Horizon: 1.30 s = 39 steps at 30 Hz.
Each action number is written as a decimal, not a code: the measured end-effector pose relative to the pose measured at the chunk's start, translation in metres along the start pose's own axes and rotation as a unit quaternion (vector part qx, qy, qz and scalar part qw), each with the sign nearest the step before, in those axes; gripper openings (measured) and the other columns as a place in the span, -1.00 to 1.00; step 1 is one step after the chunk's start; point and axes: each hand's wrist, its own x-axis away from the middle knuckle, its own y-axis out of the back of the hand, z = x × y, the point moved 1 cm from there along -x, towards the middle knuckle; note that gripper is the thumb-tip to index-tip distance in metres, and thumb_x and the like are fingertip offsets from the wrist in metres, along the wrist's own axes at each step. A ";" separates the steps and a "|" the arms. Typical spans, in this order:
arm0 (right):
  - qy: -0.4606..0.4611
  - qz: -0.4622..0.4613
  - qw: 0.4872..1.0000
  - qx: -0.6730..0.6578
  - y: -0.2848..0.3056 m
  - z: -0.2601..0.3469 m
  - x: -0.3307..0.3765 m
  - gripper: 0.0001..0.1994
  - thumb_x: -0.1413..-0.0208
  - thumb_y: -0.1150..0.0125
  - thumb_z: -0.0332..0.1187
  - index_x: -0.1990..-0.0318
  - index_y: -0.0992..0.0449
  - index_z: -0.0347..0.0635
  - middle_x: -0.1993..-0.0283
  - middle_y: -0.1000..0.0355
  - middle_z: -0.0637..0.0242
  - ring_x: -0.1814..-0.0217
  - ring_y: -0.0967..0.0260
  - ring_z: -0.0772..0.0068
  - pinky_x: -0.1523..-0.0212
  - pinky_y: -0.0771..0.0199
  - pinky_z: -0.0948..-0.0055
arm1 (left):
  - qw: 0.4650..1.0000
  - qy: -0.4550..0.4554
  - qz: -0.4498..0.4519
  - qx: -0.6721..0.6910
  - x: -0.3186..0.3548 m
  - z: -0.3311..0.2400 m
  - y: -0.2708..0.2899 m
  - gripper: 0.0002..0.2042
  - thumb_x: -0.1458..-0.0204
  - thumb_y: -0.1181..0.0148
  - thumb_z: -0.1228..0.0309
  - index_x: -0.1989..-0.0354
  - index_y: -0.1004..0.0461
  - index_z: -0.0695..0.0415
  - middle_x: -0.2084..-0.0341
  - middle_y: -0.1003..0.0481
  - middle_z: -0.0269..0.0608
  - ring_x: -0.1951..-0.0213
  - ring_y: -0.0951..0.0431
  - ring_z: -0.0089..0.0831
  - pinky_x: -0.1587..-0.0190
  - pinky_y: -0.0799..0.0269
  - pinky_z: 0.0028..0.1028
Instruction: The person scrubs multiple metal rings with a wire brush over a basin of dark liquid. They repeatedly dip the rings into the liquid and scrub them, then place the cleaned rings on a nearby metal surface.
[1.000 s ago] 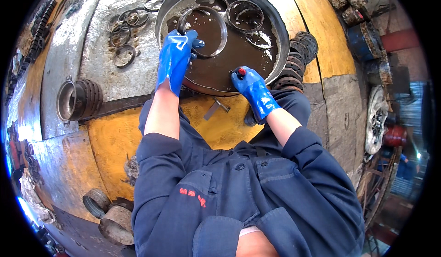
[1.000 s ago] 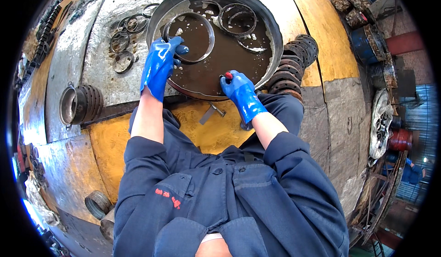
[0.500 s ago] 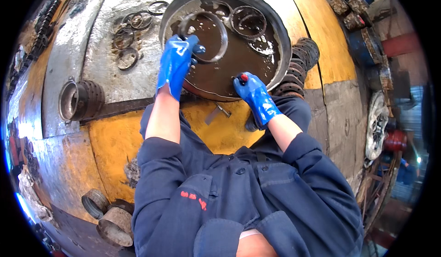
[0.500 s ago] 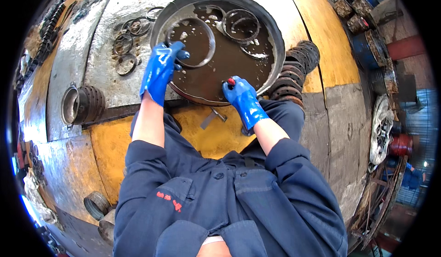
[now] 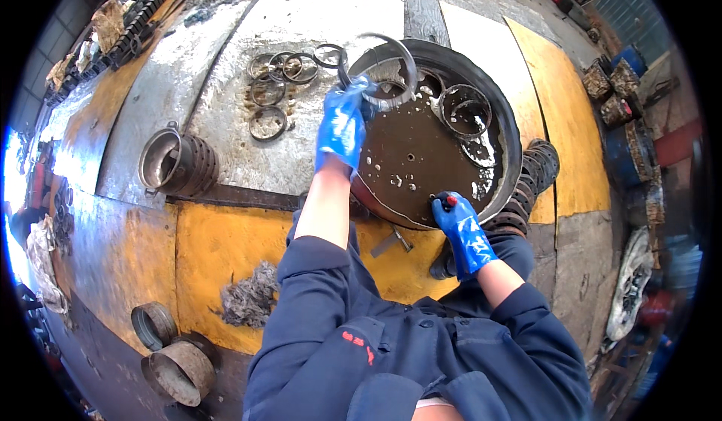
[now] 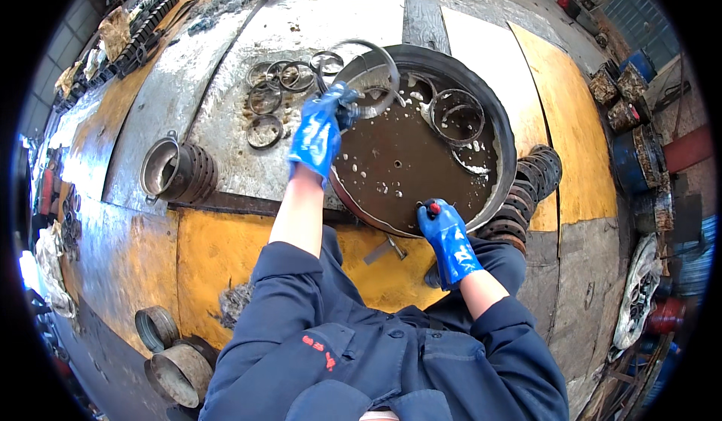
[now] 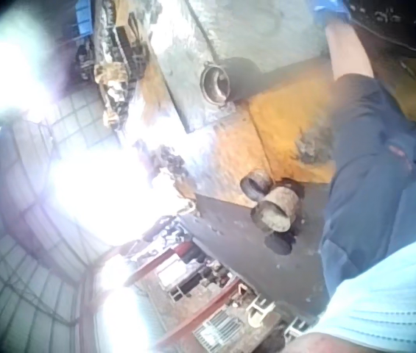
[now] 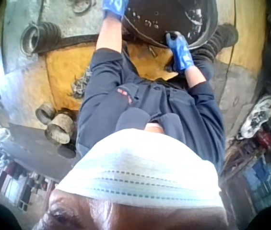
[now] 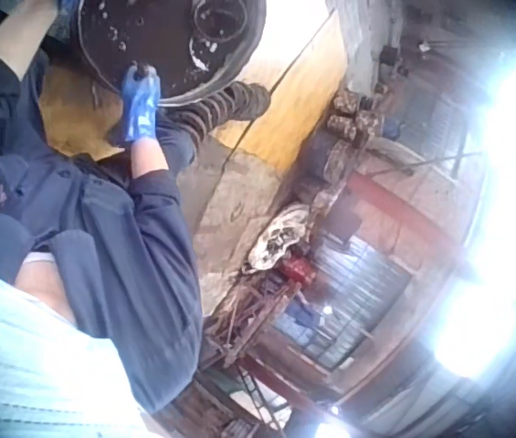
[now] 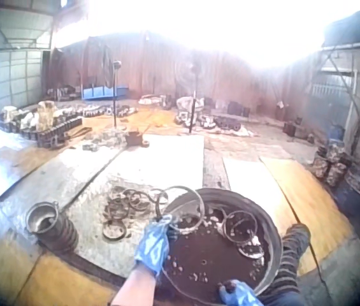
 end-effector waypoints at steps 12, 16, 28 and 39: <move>-0.028 0.003 0.999 0.020 0.004 -0.011 0.003 -0.67 -0.27 -0.21 -0.02 0.12 -0.62 -0.09 0.13 -0.64 -0.06 0.03 -0.58 -0.28 0.03 -0.59 -0.09 | 0.979 0.040 0.179 -0.085 0.014 0.025 -0.048 -0.61 -0.42 -0.08 0.11 -0.21 -0.57 0.10 0.05 -0.74 -0.15 0.15 -0.72 -0.35 0.13 -0.52 -0.38; -0.076 0.085 0.993 0.021 0.020 0.003 -0.002 -0.61 -0.26 -0.20 0.02 -0.04 -0.66 -0.01 -0.04 -0.65 0.03 -0.14 -0.58 -0.15 -0.16 -0.59 0.02 | 0.975 0.099 0.165 -0.107 0.014 0.057 -0.065 -0.58 -0.40 -0.10 0.07 -0.22 -0.56 0.10 0.01 -0.73 -0.13 0.15 -0.71 -0.33 0.07 -0.51 -0.34; -0.011 0.214 0.965 0.150 0.034 0.008 -0.034 -0.67 -0.22 -0.29 -0.06 -0.04 -0.72 0.06 -0.04 -0.70 0.20 -0.10 -0.67 0.08 -0.05 -0.67 0.10 | 0.921 0.211 0.233 -0.228 0.024 0.121 -0.100 -0.57 -0.42 -0.06 0.08 -0.30 -0.51 0.05 -0.04 -0.71 -0.14 0.16 -0.70 -0.39 0.13 -0.45 -0.42; 0.065 0.318 0.927 0.189 0.032 0.007 -0.041 -0.71 -0.28 -0.34 -0.25 -0.12 -0.75 0.10 -0.11 -0.71 0.33 -0.17 -0.67 0.12 -0.07 -0.61 0.02 | 0.857 -0.091 0.319 -0.394 -0.038 0.126 -0.223 -0.55 -0.37 -0.25 0.14 -0.26 -0.54 0.21 -0.02 -0.68 -0.10 0.00 -0.68 -0.30 -0.04 -0.54 -0.33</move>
